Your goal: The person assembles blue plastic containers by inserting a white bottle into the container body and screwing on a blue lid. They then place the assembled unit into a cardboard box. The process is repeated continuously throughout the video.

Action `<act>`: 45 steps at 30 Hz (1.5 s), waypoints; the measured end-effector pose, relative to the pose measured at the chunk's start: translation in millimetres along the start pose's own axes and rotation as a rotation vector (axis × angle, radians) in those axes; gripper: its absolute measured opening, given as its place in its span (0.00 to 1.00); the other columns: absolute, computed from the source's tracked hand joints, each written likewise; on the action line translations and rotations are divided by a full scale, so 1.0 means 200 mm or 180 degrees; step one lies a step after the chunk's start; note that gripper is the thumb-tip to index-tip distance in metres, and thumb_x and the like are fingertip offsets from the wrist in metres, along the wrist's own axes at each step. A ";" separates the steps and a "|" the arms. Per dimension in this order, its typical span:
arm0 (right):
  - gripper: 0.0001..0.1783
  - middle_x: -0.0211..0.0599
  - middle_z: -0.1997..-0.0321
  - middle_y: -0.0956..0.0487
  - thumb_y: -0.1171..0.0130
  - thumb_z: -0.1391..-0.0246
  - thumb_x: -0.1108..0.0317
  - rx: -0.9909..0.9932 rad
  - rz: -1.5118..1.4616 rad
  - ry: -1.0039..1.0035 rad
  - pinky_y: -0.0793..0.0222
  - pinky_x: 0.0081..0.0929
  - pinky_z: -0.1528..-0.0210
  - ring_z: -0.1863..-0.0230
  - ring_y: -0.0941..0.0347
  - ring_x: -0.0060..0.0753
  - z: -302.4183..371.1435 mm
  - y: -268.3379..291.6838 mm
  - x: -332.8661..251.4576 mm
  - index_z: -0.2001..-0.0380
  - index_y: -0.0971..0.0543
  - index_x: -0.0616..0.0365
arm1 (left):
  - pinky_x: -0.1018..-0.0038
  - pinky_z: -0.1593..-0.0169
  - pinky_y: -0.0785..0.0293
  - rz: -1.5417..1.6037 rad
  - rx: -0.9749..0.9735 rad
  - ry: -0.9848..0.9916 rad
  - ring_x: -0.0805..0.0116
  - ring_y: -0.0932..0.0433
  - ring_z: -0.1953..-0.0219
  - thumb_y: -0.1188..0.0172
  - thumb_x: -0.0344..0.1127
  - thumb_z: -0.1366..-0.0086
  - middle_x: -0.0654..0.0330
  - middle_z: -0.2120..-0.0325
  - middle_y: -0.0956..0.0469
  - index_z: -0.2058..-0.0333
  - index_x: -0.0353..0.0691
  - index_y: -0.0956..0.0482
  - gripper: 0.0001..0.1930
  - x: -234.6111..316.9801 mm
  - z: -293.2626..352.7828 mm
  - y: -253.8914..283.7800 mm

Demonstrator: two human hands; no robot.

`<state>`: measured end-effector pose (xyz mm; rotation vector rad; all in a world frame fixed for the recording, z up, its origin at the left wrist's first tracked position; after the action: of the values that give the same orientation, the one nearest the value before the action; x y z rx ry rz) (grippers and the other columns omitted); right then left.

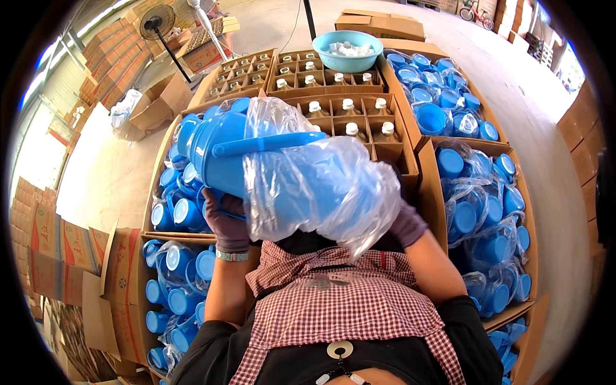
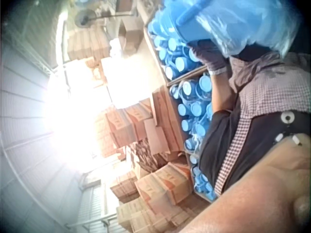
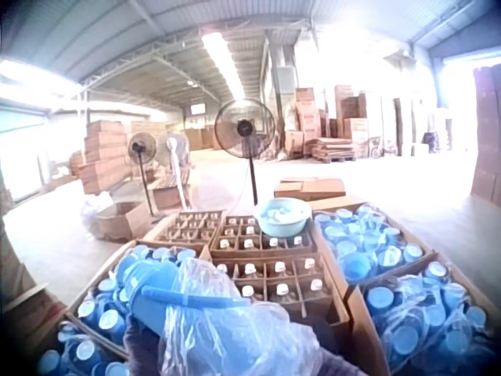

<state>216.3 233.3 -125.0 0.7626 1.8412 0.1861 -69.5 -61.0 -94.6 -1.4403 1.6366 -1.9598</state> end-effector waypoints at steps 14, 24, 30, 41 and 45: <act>0.24 0.37 0.48 0.16 0.39 0.40 0.71 0.1337 -0.2912 -0.0993 0.25 0.27 0.43 0.47 0.21 0.27 -0.10 0.18 -0.38 0.41 0.22 0.64 | 0.74 0.62 0.19 -0.1734 -0.1110 -0.0006 0.69 0.18 0.66 0.35 0.53 0.30 0.54 0.55 0.17 0.31 0.33 0.38 0.39 -0.06 0.12 -0.44; 0.35 0.46 0.38 0.25 0.34 0.48 0.66 0.1614 0.0736 -0.1373 0.24 0.28 0.46 0.43 0.23 0.37 0.46 0.70 -1.03 0.35 0.29 0.58 | 0.65 0.53 0.26 -0.4293 -0.2379 -0.1078 0.58 0.25 0.60 0.48 0.84 0.43 0.51 0.61 0.25 0.39 0.32 0.25 0.56 -0.32 0.21 -0.95; 0.60 0.46 0.34 0.30 0.28 0.52 0.32 0.1220 0.0551 -0.1656 0.31 0.33 0.37 0.37 0.30 0.39 0.87 0.77 -1.02 0.27 0.40 0.56 | 0.68 0.61 0.23 -0.4990 -0.3164 0.0502 0.61 0.17 0.67 0.25 0.61 0.47 0.51 0.69 0.19 0.40 0.38 0.24 0.43 -0.66 0.22 -0.92; 0.37 0.38 0.41 0.25 0.26 0.46 0.52 0.2987 -0.0338 -0.1872 0.28 0.34 0.41 0.43 0.26 0.33 1.37 0.14 -0.89 0.40 0.27 0.59 | 0.67 0.63 0.20 -0.1854 -0.4863 0.0051 0.60 0.17 0.69 0.37 0.24 0.43 0.55 0.67 0.17 0.52 0.40 0.18 0.18 -1.22 1.00 -1.74; 0.34 0.41 0.42 0.22 0.24 0.52 0.66 0.2989 0.1951 -0.1418 0.27 0.37 0.42 0.44 0.24 0.40 1.34 0.50 -1.41 0.41 0.25 0.59 | 0.61 0.54 0.19 -0.1256 -0.5844 -0.0307 0.51 0.16 0.58 0.39 0.23 0.43 0.54 0.61 0.18 0.45 0.43 0.20 0.25 -1.07 1.22 -1.82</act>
<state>554.1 87.4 34.8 1.8409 1.1580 -0.4692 371.7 61.6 75.1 -2.1592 3.3527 0.2119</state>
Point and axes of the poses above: each hand's wrist, its own z-axis away from the middle knuckle, its own y-axis out of the back of the hand, x = y × z, the point moved 2 cm from there along -z, towards the middle knuckle
